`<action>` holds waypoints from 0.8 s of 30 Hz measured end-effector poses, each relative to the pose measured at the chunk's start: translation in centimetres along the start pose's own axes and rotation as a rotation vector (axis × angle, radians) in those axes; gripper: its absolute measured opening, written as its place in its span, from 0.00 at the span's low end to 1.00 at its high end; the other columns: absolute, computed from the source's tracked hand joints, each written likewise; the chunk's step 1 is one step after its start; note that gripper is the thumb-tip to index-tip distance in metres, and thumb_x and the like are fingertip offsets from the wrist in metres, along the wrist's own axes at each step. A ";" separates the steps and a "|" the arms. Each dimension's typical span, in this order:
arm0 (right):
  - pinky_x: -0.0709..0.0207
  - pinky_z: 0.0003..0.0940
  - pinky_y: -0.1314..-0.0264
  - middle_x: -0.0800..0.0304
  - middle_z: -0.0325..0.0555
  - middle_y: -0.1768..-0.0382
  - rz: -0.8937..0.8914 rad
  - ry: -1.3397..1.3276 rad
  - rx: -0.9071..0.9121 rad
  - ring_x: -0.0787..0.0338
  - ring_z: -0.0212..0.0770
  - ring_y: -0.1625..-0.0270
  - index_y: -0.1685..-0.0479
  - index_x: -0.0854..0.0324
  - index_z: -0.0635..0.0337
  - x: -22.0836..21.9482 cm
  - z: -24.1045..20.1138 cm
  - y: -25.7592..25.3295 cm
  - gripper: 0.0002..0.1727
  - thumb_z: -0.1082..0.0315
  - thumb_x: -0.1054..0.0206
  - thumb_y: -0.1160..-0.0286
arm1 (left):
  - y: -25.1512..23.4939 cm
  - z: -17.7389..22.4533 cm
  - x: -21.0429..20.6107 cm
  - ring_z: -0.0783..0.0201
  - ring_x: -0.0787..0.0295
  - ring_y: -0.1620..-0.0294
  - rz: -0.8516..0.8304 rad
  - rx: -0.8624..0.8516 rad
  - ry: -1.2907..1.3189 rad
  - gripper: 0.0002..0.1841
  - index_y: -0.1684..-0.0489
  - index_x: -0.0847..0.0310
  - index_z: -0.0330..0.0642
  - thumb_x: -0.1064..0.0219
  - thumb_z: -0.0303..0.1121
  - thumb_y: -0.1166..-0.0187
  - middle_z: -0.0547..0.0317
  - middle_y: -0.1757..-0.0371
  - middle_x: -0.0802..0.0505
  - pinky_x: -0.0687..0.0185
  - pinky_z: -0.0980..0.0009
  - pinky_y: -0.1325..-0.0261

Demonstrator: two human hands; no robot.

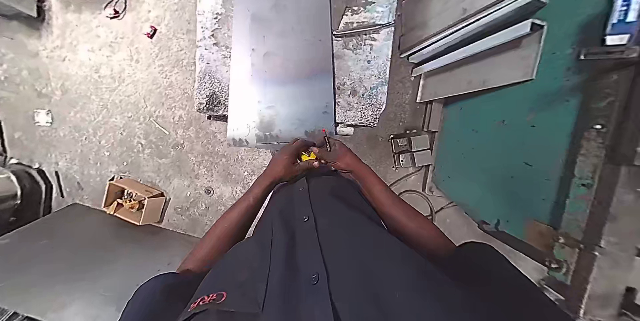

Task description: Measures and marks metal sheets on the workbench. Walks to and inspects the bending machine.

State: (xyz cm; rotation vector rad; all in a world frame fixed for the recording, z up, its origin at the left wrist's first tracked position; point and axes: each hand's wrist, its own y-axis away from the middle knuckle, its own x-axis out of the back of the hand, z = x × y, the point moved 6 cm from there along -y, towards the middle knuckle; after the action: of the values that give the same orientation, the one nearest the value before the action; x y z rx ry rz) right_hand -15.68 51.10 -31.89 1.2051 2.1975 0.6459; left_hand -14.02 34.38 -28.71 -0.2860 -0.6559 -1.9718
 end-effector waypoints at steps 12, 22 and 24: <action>0.37 0.18 0.84 0.12 0.42 0.69 0.056 -0.216 -0.078 0.29 0.25 0.83 0.42 0.23 0.58 2.0 3.0 -0.7 0.18 0.73 0.25 0.28 | -0.6 -5.2 2.4 0.54 0.07 0.48 -0.115 0.303 -0.245 0.22 0.44 0.10 0.61 0.31 0.60 0.27 0.60 0.51 0.04 0.14 0.36 0.47; 0.41 0.19 0.86 0.07 0.44 0.64 0.418 -0.208 -0.149 0.28 0.25 0.84 0.42 0.19 0.60 11.3 3.9 -4.9 0.16 0.61 0.27 0.20 | 2.0 -16.0 9.9 0.40 0.07 0.52 -0.015 0.717 -0.334 0.29 0.58 0.07 0.64 0.36 0.76 0.35 0.52 0.58 0.04 0.22 0.24 0.55; 0.42 0.20 0.86 0.05 0.43 0.64 0.493 -0.156 -0.141 0.29 0.25 0.85 0.42 0.18 0.58 11.9 3.1 -4.5 0.17 0.57 0.27 0.20 | 1.5 -16.6 10.0 0.40 0.07 0.51 -0.014 0.727 -0.311 0.27 0.58 0.07 0.65 0.36 0.74 0.35 0.52 0.57 0.03 0.22 0.23 0.54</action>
State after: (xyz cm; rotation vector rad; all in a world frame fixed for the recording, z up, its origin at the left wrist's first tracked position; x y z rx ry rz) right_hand -21.74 59.65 -39.77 1.6738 1.7013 0.8513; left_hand -16.18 17.04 -37.31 -0.1329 -1.5169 -1.5819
